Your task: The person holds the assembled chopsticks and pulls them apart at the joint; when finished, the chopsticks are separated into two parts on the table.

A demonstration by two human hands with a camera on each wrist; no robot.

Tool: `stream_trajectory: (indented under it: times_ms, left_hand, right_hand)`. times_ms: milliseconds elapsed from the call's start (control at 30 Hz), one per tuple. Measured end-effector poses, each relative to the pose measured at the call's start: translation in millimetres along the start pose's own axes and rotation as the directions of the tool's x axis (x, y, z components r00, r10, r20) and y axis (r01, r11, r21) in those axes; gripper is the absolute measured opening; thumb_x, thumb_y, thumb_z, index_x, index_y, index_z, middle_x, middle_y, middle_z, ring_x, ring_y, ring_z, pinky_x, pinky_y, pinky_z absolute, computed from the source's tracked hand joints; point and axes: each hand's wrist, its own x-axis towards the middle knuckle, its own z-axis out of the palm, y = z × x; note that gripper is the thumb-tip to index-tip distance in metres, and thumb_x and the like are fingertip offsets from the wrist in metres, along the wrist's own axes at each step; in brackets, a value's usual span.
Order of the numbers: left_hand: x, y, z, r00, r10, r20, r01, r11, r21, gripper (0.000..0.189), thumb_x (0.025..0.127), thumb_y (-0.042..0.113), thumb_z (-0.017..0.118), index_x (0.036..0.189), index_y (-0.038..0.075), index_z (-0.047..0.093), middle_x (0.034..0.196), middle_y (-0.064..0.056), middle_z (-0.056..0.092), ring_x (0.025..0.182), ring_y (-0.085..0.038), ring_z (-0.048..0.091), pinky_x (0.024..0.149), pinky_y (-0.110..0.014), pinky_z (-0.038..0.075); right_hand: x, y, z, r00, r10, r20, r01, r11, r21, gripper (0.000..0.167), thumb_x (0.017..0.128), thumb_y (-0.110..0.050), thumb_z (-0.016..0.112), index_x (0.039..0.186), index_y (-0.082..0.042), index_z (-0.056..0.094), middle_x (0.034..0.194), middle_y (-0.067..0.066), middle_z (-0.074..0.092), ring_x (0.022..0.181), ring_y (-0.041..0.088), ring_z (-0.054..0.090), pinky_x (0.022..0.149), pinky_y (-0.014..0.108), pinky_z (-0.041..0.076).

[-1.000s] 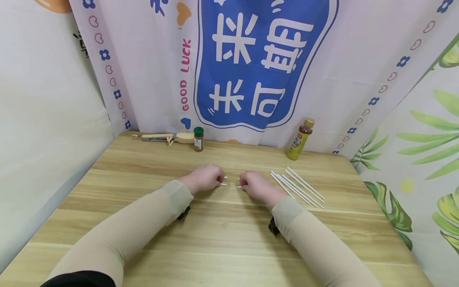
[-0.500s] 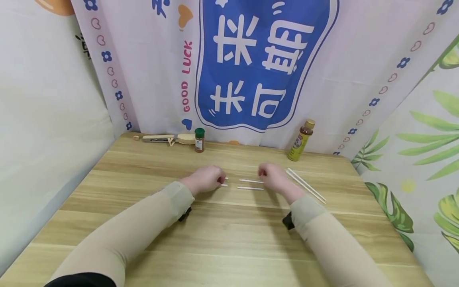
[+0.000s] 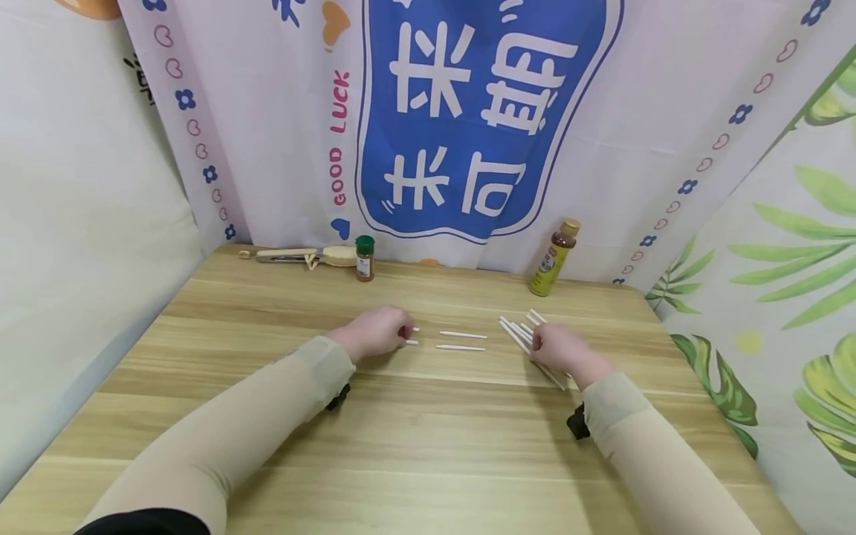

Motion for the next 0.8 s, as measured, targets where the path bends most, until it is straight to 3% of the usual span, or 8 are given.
stream_trajectory:
  times_ms: [267, 433, 600, 700, 800]
  left_hand:
    - [-1.7, -0.1, -1.3, 1.0, -0.009, 0.007, 0.009, 1.0, -0.012, 0.011, 0.088, 0.007, 0.074, 0.082, 0.014, 0.068, 0.083, 0.004, 0.064, 0.076, -0.014, 0.056, 0.075, -0.034, 0.048]
    - [-1.8, -0.5, -0.6, 1.0, 0.0, -0.006, 0.0, 1.0, -0.006, 0.012, 0.087, 0.007, 0.074, 0.081, 0.014, 0.068, 0.081, 0.005, 0.063, 0.075, -0.014, 0.056, 0.075, -0.033, 0.048]
    - [-4.5, 1.3, -3.8, 0.999, -0.031, -0.017, 0.031, 0.999, -0.024, 0.008, 0.089, 0.009, 0.073, 0.085, 0.015, 0.069, 0.081, 0.006, 0.061, 0.075, -0.013, 0.056, 0.074, -0.031, 0.048]
    - [-6.5, 8.1, -11.6, 0.993, -0.044, -0.113, 0.037, 0.997, -0.062, 0.002, 0.092, 0.012, 0.07, 0.092, 0.013, 0.069, 0.087, 0.005, 0.06, 0.081, -0.013, 0.057, 0.076, -0.031, 0.049]
    - [-8.1, 21.9, -23.2, 0.959, -0.014, -0.284, -0.008, 0.997, -0.074, 0.008, 0.095, 0.015, 0.067, 0.103, 0.012, 0.068, 0.098, 0.002, 0.06, 0.092, -0.017, 0.058, 0.085, -0.036, 0.048]
  right_hand:
    - [6.2, -6, 15, 0.996, 0.035, -0.076, -0.036, 0.999, -0.01, 0.014, 0.093, -0.007, 0.06, 0.081, -0.007, 0.054, 0.072, 0.006, 0.054, 0.066, 0.022, 0.051, 0.062, 0.037, 0.043]
    - [9.7, -18, 12, 0.994, 0.058, -0.091, -0.053, 0.997, 0.06, 0.008, 0.097, -0.009, 0.057, 0.091, -0.005, 0.054, 0.078, 0.007, 0.055, 0.069, 0.022, 0.052, 0.062, 0.037, 0.044]
    - [13.0, -45, 5, 0.99, -0.046, -0.134, 0.064, 0.989, 0.134, 0.007, 0.098, -0.01, 0.057, 0.093, -0.006, 0.054, 0.079, 0.006, 0.055, 0.069, 0.02, 0.051, 0.06, 0.035, 0.044]
    - [11.9, -65, 1, 0.972, -0.154, -0.176, 0.185, 0.968, 0.171, 0.006, 0.098, -0.005, 0.058, 0.093, -0.005, 0.054, 0.077, 0.005, 0.055, 0.068, 0.019, 0.051, 0.06, 0.035, 0.045]
    - [9.3, -84, 0, 0.939, -0.254, -0.232, 0.296, 0.941, 0.166, 0.008, 0.096, -0.002, 0.06, 0.091, -0.005, 0.055, 0.078, 0.003, 0.054, 0.068, 0.017, 0.051, 0.062, 0.034, 0.045]
